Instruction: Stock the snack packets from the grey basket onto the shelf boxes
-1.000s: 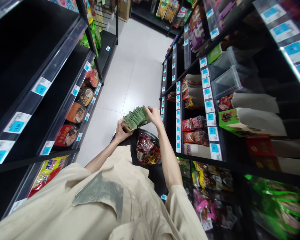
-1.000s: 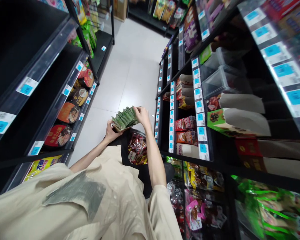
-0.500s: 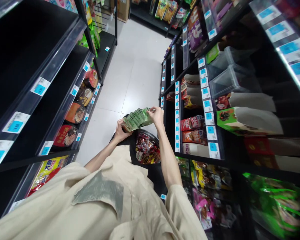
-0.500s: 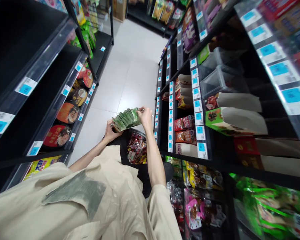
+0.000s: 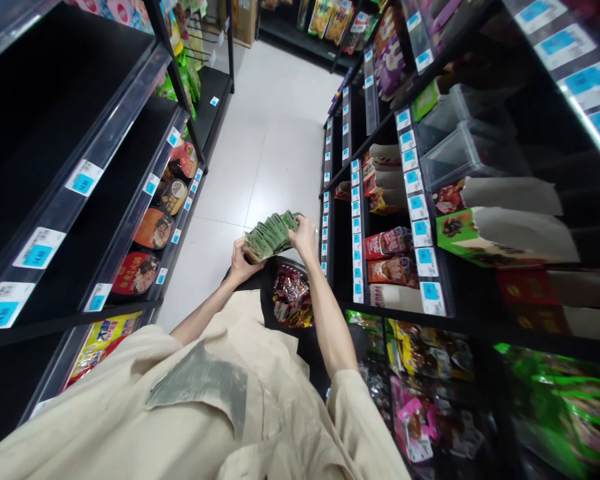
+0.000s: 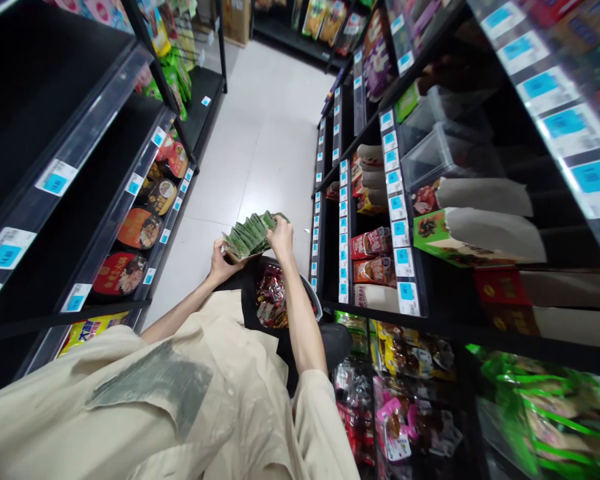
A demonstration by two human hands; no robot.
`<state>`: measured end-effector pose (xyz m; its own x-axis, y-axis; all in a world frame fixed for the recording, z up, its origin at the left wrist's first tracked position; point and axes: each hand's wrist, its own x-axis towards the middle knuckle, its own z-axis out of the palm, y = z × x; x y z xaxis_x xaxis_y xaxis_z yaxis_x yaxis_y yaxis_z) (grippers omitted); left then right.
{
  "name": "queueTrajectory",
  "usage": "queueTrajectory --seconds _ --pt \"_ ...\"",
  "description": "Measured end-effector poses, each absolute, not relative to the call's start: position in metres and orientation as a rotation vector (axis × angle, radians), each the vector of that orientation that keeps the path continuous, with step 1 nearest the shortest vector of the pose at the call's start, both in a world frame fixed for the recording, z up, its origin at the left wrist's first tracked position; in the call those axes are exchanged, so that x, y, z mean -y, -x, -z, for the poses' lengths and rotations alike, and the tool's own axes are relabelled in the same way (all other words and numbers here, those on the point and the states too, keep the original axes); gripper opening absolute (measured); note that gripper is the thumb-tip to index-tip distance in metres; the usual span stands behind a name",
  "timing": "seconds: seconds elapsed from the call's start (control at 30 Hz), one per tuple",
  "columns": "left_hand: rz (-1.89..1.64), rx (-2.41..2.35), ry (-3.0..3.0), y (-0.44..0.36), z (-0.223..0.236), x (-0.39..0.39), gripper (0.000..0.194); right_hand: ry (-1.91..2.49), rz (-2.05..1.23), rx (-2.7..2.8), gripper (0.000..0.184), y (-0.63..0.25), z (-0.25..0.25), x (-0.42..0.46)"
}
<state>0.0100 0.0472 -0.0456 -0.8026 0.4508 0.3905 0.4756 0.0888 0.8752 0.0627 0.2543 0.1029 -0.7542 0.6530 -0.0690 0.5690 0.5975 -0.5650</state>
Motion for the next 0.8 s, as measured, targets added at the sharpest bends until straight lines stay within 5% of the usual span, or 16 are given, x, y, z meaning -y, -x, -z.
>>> queueTrajectory --seconds 0.5,0.7,0.8 --pt "1.870 2.289 0.996 -0.009 0.052 -0.046 0.080 0.935 -0.958 2.700 0.012 -0.076 -0.099 -0.262" --pt "1.932 2.358 0.894 -0.011 0.045 -0.046 0.076 0.770 -1.312 2.308 0.038 -0.112 -0.083 -0.236" --pt "1.951 2.347 0.908 -0.011 0.043 -0.046 0.075 1.065 -1.179 2.040 0.042 -0.158 -0.043 -0.206"
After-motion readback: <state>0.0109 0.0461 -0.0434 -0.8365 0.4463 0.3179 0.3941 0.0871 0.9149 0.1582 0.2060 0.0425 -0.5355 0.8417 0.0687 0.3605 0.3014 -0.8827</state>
